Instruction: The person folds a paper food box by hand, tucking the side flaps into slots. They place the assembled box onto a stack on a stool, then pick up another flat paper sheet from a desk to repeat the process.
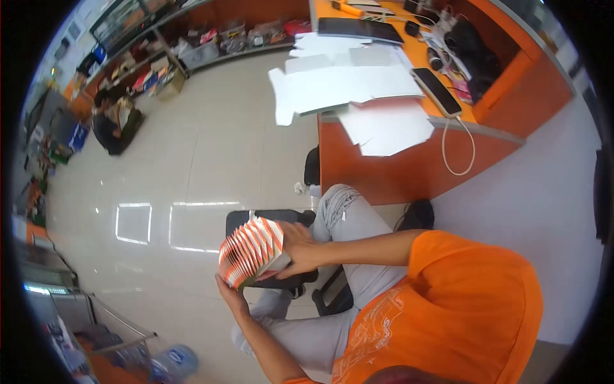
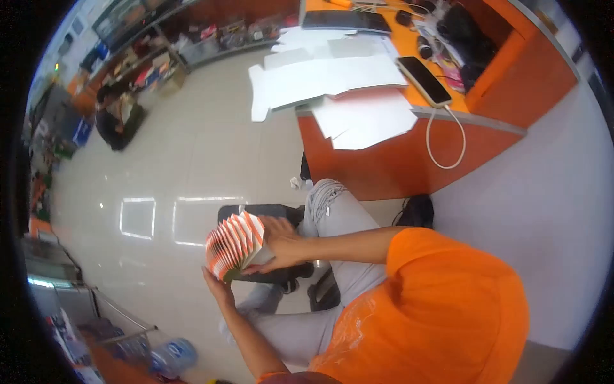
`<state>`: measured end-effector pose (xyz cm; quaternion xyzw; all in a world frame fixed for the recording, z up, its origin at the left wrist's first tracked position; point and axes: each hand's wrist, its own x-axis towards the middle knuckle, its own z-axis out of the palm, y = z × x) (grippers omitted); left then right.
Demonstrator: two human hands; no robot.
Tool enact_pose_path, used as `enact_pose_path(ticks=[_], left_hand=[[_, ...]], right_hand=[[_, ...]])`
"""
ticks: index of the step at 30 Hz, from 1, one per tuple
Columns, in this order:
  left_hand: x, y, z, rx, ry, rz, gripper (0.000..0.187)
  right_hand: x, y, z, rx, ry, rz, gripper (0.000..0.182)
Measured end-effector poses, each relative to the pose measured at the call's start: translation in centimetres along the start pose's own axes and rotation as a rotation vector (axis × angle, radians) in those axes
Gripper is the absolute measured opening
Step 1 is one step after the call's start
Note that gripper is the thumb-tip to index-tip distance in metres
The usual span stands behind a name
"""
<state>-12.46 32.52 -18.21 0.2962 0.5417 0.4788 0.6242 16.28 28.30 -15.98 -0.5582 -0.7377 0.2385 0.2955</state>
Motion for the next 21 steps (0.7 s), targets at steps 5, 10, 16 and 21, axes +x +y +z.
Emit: enact_pose_path(ticks=[5,10,16,21], left_hand=[[-2.0,-0.2,-2.6,0.184,0.134,0.01,0.071],[-4.2,0.2,-4.0,0.264,0.124,0.056,0.064],[-7.9,2.9,-5.9,0.359,0.151,0.12,0.056],[-11.8,3.3,-10.4,0.386,0.26,0.13,0.057]], right_hand=[[-6.8,-4.2,-21.0,0.584,-0.073,0.138,0.02],[-4.2,0.8,-39.5,-0.031,0.468,-0.013,0.022],[-0.7,8.0,-47.2,-0.117,-0.077,0.28,0.03],[0.2,9.3,-48.2,0.002,-0.173,0.273,0.031]])
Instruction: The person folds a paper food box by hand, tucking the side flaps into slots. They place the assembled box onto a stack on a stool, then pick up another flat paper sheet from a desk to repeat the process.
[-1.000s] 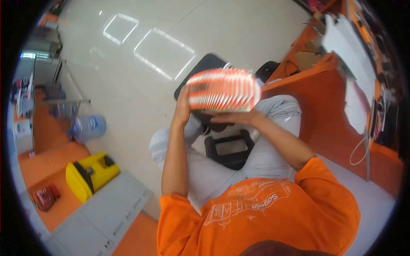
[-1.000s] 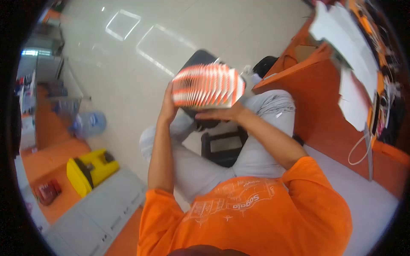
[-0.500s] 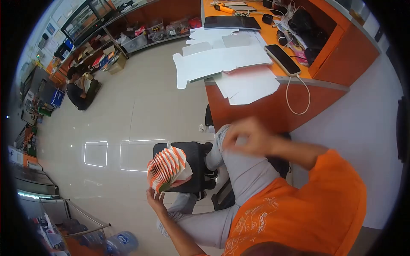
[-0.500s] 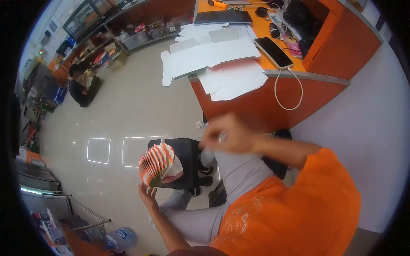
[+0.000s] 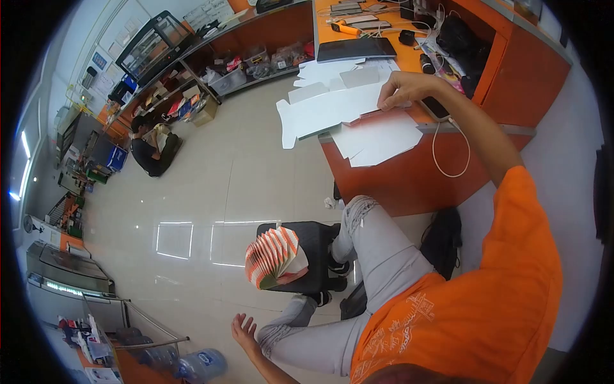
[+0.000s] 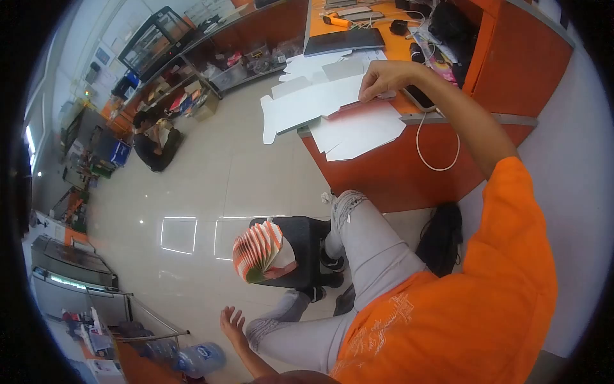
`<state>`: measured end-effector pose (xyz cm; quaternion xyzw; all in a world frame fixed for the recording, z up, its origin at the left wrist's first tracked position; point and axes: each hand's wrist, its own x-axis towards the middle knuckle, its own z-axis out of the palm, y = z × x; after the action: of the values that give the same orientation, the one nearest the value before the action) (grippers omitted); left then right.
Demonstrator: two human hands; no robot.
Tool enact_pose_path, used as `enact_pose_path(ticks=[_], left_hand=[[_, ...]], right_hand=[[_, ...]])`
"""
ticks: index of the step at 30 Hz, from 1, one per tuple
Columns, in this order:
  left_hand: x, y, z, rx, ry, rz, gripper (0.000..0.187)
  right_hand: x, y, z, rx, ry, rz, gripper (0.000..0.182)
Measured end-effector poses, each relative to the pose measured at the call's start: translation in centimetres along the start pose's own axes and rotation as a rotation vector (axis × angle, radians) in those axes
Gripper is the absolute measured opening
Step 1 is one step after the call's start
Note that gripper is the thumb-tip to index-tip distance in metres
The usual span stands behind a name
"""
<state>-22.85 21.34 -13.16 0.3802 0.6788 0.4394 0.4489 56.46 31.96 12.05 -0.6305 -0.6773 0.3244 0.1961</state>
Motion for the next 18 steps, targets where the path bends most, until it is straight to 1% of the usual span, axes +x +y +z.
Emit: enact_pose_path(ticks=[1,3,4,6,9,11,12,13,14,15,16,17,18], left_hand=[[-0.4,-0.3,-0.9,0.005,0.0,0.001,0.057],[-1.0,-1.0,-2.2,0.027,0.041,-0.047,0.067],[-1.2,-1.4,-2.4,0.008,0.069,-0.069,0.068],[-1.1,-2.0,-2.8,-0.013,0.069,-0.066,0.068],[-1.4,-1.7,-2.5,-0.032,0.09,-0.046,0.065],[-1.5,-0.8,-1.7,-0.032,0.106,-0.027,0.063],[-1.4,-0.6,-1.4,-0.024,0.119,0.01,0.056],[-1.3,-0.1,-1.0,-0.015,0.131,0.047,0.049],[-1.3,0.5,-0.4,-0.016,0.13,0.05,0.049],[-1.5,1.4,0.3,-0.016,0.141,0.081,0.044],[-1.7,2.2,0.7,-0.017,0.151,0.112,0.04],[-1.6,2.5,0.5,-0.025,0.141,0.117,0.04],[-1.0,2.5,0.2,0.013,0.174,0.18,0.042]], right_hand=[[0.1,0.1,-0.1,0.014,-0.005,0.024,0.03],[0.3,0.4,-0.2,0.029,-0.007,0.051,0.03],[0.4,0.5,-0.3,0.028,-0.017,0.048,0.03],[0.4,0.5,-0.5,0.025,-0.028,0.046,0.03],[0.6,0.2,-0.5,-0.072,0.016,0.071,0.029],[1.0,0.2,0.1,-0.392,0.31,-0.198,0.029],[1.3,0.2,0.4,-0.395,0.312,-0.202,0.029],[1.6,-0.1,0.6,-0.449,0.508,-0.191,0.027],[1.6,-0.4,0.8,-0.498,0.705,-0.177,0.025],[1.5,-0.6,0.9,-0.499,0.708,-0.178,0.025],[1.3,-0.8,0.8,-0.468,0.774,-0.191,0.024],[0.7,-1.0,0.5,-0.444,0.844,-0.201,0.024],[0.1,-1.6,0.3,-0.464,0.859,-0.19,0.024]])
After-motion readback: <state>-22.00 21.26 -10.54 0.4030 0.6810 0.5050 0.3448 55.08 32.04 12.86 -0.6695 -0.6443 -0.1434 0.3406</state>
